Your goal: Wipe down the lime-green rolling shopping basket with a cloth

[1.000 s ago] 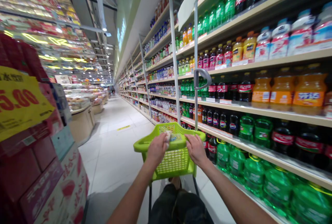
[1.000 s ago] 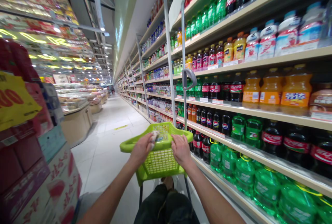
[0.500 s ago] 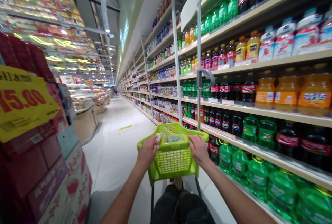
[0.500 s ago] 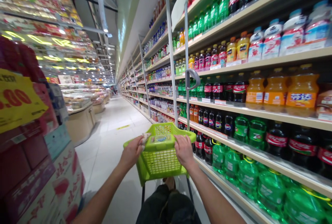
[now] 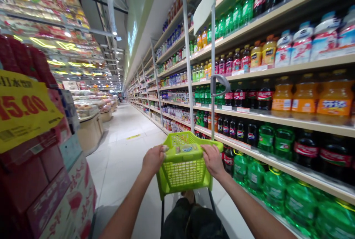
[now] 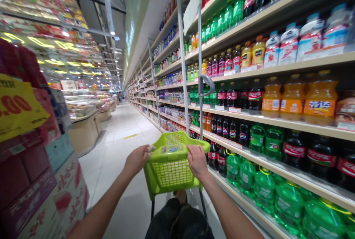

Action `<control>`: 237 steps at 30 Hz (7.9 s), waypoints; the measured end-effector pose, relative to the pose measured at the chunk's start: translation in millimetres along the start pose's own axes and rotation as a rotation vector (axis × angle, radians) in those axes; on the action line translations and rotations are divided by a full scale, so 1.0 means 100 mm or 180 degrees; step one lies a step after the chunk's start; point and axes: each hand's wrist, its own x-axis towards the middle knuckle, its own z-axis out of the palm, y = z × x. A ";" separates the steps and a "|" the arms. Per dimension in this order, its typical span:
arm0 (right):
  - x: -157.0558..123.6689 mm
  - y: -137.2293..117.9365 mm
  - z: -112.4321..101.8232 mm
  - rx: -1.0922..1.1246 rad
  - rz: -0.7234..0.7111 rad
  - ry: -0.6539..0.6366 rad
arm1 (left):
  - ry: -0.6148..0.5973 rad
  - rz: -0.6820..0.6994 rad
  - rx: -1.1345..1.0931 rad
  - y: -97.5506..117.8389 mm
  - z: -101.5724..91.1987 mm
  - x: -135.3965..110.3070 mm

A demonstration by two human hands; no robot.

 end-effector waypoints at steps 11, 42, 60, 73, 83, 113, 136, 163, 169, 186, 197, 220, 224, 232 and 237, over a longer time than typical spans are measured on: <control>0.00 -0.05 0.01 -0.0012 0.0066 0.0028 | 0.0648 0.0591 -0.0580 0.24 0.32 -0.09; 0.42 -0.84 0.11 0.0541 -0.0576 -0.0465 | 0.0366 0.0602 -0.1276 0.44 0.43 0.00; 0.37 0.48 -0.38 0.0217 0.0781 -0.0399 | 0.0008 0.0619 0.0385 -0.06 0.21 -0.15; 0.65 0.47 -0.26 0.0677 0.1343 -0.0662 | -0.0114 0.0635 0.0410 -0.11 0.19 -0.15; 0.17 0.27 -0.22 0.0834 0.1109 0.0067 | -0.0012 0.0663 0.0379 -0.13 0.21 -0.16; -0.03 0.15 0.03 -0.0005 -0.0390 0.0464 | 0.0118 0.0586 0.0425 0.05 0.25 -0.19; 0.19 -0.76 0.32 0.0447 -0.1014 -0.0283 | 0.0191 0.0576 0.0487 0.11 0.29 -0.19; 0.13 -0.02 0.04 -0.0190 0.0231 0.0275 | 0.0173 0.0550 0.0414 0.12 0.29 -0.20; 0.14 -0.69 0.34 0.0195 -0.0906 -0.0054 | 0.0110 0.0573 0.0491 0.11 0.26 -0.20; 0.15 -0.24 0.32 0.0245 -0.0676 0.0184 | 0.0039 0.0513 0.0505 0.01 0.25 -0.15; 0.37 0.34 0.59 0.0435 -0.0389 0.0175 | 0.0018 0.0558 0.0248 -0.05 0.49 0.12; 0.96 0.70 1.37 0.0372 -0.0277 0.0096 | -0.0281 0.0356 -0.0212 -0.46 0.81 1.00; 0.94 0.26 1.58 0.0656 -0.0595 -0.0111 | -0.0232 0.0109 0.0097 -0.39 0.83 1.03; 0.96 0.39 1.53 0.0878 -0.0845 -0.0155 | -0.0195 0.0091 0.0058 0.01 0.82 0.82; 1.02 0.69 1.37 0.0959 -0.0271 0.0089 | -0.0335 -0.0120 -0.1050 -0.16 0.93 0.74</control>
